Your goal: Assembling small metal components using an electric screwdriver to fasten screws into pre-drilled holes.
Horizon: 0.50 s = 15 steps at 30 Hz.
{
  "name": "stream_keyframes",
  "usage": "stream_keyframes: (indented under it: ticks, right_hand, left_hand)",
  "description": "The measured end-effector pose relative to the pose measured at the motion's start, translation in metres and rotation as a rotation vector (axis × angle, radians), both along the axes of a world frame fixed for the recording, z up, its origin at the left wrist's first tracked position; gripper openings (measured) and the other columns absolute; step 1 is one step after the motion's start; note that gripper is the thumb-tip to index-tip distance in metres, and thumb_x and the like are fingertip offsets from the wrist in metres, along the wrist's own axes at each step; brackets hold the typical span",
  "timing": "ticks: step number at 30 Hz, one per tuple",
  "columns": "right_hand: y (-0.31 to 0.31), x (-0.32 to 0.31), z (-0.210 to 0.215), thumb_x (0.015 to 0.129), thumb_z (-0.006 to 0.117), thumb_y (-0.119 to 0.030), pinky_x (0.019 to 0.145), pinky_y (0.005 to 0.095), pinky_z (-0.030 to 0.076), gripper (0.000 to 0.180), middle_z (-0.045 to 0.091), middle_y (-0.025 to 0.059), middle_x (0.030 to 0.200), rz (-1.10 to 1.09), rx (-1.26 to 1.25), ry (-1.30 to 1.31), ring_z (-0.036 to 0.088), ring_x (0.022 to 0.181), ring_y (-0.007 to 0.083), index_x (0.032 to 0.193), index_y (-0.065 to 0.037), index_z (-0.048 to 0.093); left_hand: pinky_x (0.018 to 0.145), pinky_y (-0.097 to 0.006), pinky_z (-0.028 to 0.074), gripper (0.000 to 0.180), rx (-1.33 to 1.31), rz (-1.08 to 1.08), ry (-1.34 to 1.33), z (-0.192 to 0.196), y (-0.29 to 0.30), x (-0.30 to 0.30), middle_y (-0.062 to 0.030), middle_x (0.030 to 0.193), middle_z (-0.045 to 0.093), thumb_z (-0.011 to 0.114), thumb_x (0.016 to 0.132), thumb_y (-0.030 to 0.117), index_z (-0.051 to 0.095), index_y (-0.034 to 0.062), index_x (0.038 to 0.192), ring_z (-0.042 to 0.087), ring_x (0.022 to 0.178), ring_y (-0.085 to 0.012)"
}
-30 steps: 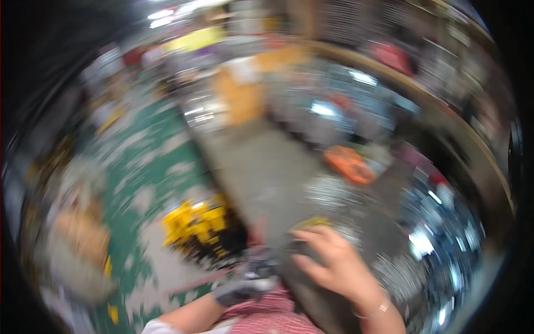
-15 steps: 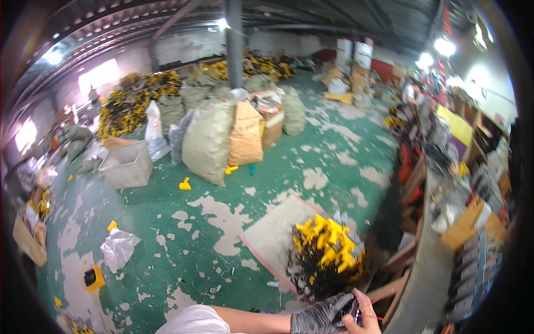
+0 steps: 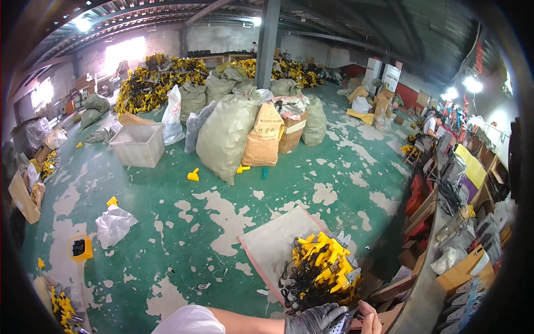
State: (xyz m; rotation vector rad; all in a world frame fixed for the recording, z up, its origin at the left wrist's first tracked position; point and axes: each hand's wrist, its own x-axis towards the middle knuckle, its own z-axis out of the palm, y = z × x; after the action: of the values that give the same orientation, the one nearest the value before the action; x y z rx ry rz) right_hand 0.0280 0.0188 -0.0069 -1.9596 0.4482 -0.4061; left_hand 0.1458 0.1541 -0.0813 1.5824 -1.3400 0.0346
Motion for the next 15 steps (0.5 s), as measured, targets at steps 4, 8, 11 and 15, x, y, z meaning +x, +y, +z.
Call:
stream_keyframes:
  ticks: [4, 8, 11, 15]
  right_hand:
    - [-0.005, -0.005, 0.011, 0.105, 0.035, -0.035, 0.106, 0.0379, 0.038, 0.051, 0.059, 0.0169, 0.129, -0.056, 0.099, -0.032, 0.053, 0.123, 0.0274, 0.130, 0.004, 0.056]
    - [-0.011, -0.025, 0.012, 0.104, 0.037, -0.035, 0.105, 0.0406, 0.041, 0.051, 0.060, 0.0188, 0.127, -0.169, 0.274, -0.111, 0.055, 0.121, 0.0292, 0.128, 0.006, 0.056]
    - [-0.046, -0.034, -0.016, 0.102, 0.044, -0.037, 0.099, 0.0388, 0.046, 0.051, 0.063, 0.0178, 0.121, -0.244, 0.250, -0.188, 0.059, 0.113, 0.0279, 0.125, 0.007, 0.058]
    - [-0.066, -0.046, -0.040, 0.094, 0.062, -0.022, 0.096, 0.0347, 0.046, 0.036, 0.066, 0.0131, 0.117, -0.175, -0.018, 0.185, 0.059, 0.109, 0.0224, 0.119, 0.004, 0.063]
  left_hand:
    - [0.070, -0.048, 0.046, 0.055, -0.061, 0.068, -0.066, -0.006, -0.007, -0.006, -0.0196, 0.094, 0.056, 0.072, 0.077, 0.027, 0.049, 0.0023, 0.121, 0.058, 0.084, -0.0400]
    - [0.067, -0.048, 0.045, 0.047, -0.066, 0.105, -0.059, 0.013, 0.005, -0.016, -0.0187, 0.084, 0.057, 0.071, 0.077, 0.024, 0.051, 0.0040, 0.114, 0.059, 0.079, -0.0394]
    - [0.065, -0.048, 0.044, 0.035, -0.105, 0.099, 0.075, 0.033, 0.015, -0.021, -0.0158, 0.080, 0.057, 0.066, 0.079, 0.023, 0.055, 0.0056, 0.106, 0.057, 0.075, -0.0360]
    - [0.070, -0.043, 0.040, 0.023, 0.115, 0.280, -0.783, 0.054, 0.025, -0.019, -0.0113, 0.075, 0.051, 0.047, 0.088, 0.025, 0.059, 0.0053, 0.084, 0.050, 0.068, -0.0278]
